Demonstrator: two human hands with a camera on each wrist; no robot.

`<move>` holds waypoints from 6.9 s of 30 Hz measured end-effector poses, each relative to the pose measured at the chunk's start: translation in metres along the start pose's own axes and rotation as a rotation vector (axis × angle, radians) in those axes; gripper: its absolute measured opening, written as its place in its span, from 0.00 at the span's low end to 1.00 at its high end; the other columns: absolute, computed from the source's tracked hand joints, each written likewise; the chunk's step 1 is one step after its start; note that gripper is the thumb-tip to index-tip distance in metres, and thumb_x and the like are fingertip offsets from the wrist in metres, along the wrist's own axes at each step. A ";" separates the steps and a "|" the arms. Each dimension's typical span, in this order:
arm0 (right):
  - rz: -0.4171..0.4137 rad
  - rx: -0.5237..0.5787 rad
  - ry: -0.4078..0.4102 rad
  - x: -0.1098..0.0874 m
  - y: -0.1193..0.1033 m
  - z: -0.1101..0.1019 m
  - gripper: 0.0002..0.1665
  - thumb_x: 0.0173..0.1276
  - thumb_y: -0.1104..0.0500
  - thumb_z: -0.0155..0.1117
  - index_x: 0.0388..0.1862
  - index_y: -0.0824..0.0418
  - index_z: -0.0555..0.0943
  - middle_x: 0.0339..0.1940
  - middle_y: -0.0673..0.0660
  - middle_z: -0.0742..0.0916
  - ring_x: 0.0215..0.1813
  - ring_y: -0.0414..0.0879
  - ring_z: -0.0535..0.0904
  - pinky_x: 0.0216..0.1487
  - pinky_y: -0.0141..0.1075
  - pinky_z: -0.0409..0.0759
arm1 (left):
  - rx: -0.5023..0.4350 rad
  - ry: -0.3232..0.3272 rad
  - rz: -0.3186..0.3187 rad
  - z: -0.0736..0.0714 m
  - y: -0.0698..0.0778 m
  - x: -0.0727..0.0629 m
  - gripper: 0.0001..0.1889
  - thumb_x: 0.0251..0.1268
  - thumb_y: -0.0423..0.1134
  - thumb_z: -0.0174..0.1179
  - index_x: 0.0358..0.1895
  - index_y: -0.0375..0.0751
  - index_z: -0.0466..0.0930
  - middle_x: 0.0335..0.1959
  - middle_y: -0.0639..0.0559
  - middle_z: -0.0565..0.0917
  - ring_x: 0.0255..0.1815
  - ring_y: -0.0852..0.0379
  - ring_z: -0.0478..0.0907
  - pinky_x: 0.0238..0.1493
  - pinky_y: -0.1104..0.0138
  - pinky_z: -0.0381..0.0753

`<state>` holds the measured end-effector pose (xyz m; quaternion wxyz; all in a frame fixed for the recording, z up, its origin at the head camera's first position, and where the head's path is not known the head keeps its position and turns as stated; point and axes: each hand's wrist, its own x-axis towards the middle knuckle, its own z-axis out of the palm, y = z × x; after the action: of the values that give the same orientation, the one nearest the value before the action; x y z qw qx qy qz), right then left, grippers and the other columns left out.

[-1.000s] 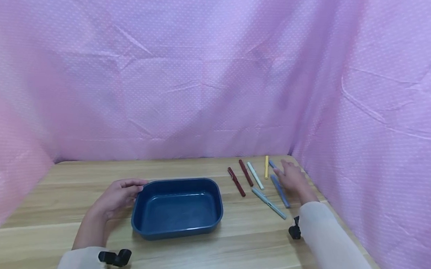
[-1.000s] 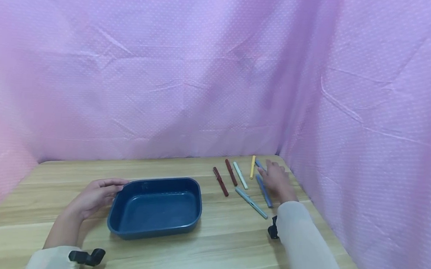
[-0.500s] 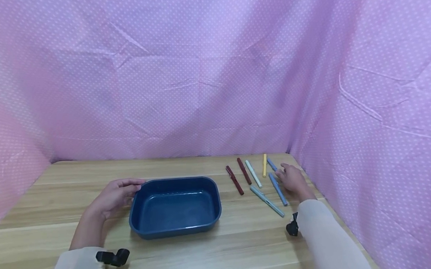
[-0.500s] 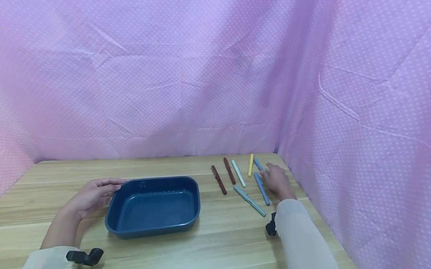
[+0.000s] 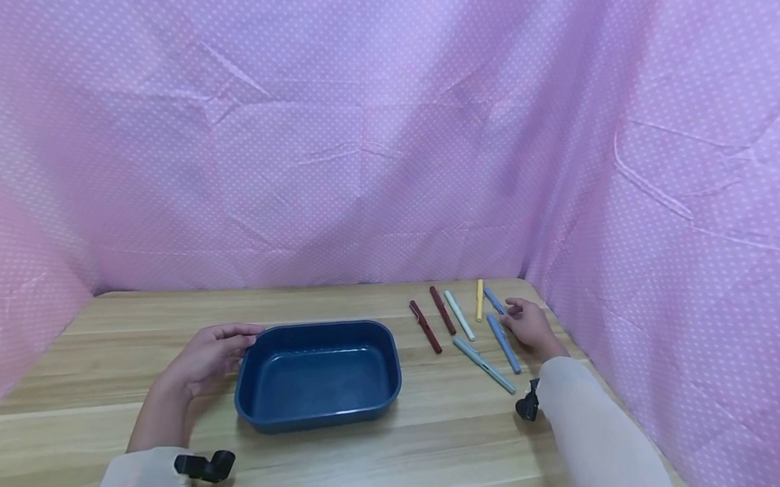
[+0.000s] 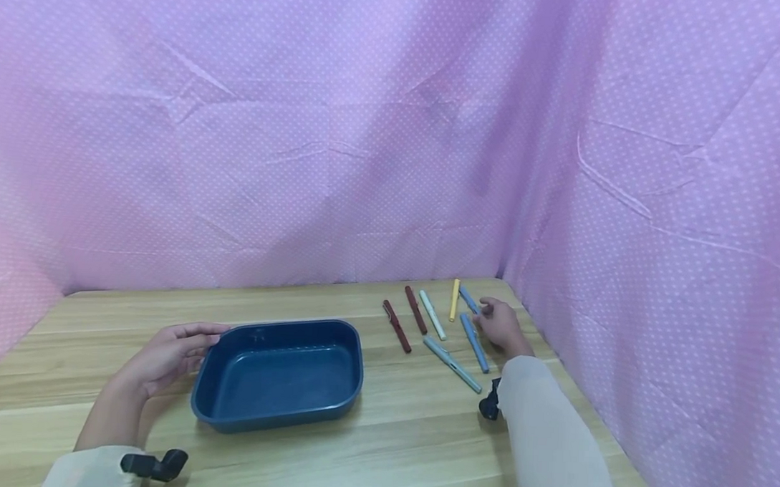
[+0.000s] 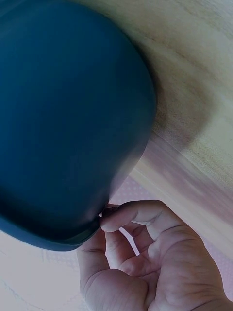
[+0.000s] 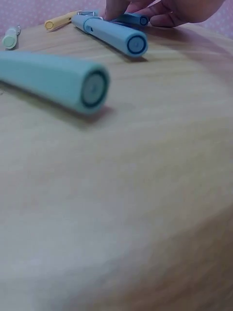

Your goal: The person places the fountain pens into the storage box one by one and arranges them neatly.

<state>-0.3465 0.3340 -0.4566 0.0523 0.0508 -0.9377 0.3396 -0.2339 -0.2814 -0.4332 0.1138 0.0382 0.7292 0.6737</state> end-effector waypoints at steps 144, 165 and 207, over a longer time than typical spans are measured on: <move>0.122 0.820 -0.313 -0.006 -0.098 0.013 0.37 0.76 0.73 0.54 0.80 0.71 0.56 0.45 0.58 0.85 0.49 0.51 0.86 0.53 0.47 0.85 | -0.033 0.008 -0.001 0.002 0.002 -0.005 0.21 0.78 0.37 0.58 0.65 0.26 0.75 0.48 0.52 0.87 0.43 0.57 0.83 0.48 0.64 0.85; 0.093 0.806 -0.347 -0.020 -0.156 0.028 0.33 0.77 0.73 0.53 0.78 0.65 0.61 0.54 0.66 0.82 0.49 0.53 0.86 0.59 0.55 0.81 | -0.010 0.036 -0.012 0.003 -0.001 -0.003 0.20 0.78 0.37 0.57 0.65 0.28 0.76 0.51 0.51 0.87 0.46 0.57 0.83 0.50 0.64 0.84; 0.073 0.892 -0.492 -0.056 -0.233 0.064 0.31 0.74 0.74 0.56 0.74 0.62 0.67 0.54 0.70 0.82 0.48 0.55 0.87 0.52 0.53 0.85 | -0.003 0.037 -0.024 0.004 0.000 -0.006 0.20 0.78 0.38 0.58 0.65 0.30 0.76 0.54 0.47 0.85 0.46 0.57 0.83 0.50 0.63 0.84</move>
<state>-0.2644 0.1181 -0.3664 -0.2086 0.1137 -0.6872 0.6865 -0.2277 -0.2788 -0.4324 0.1082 0.0168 0.7306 0.6740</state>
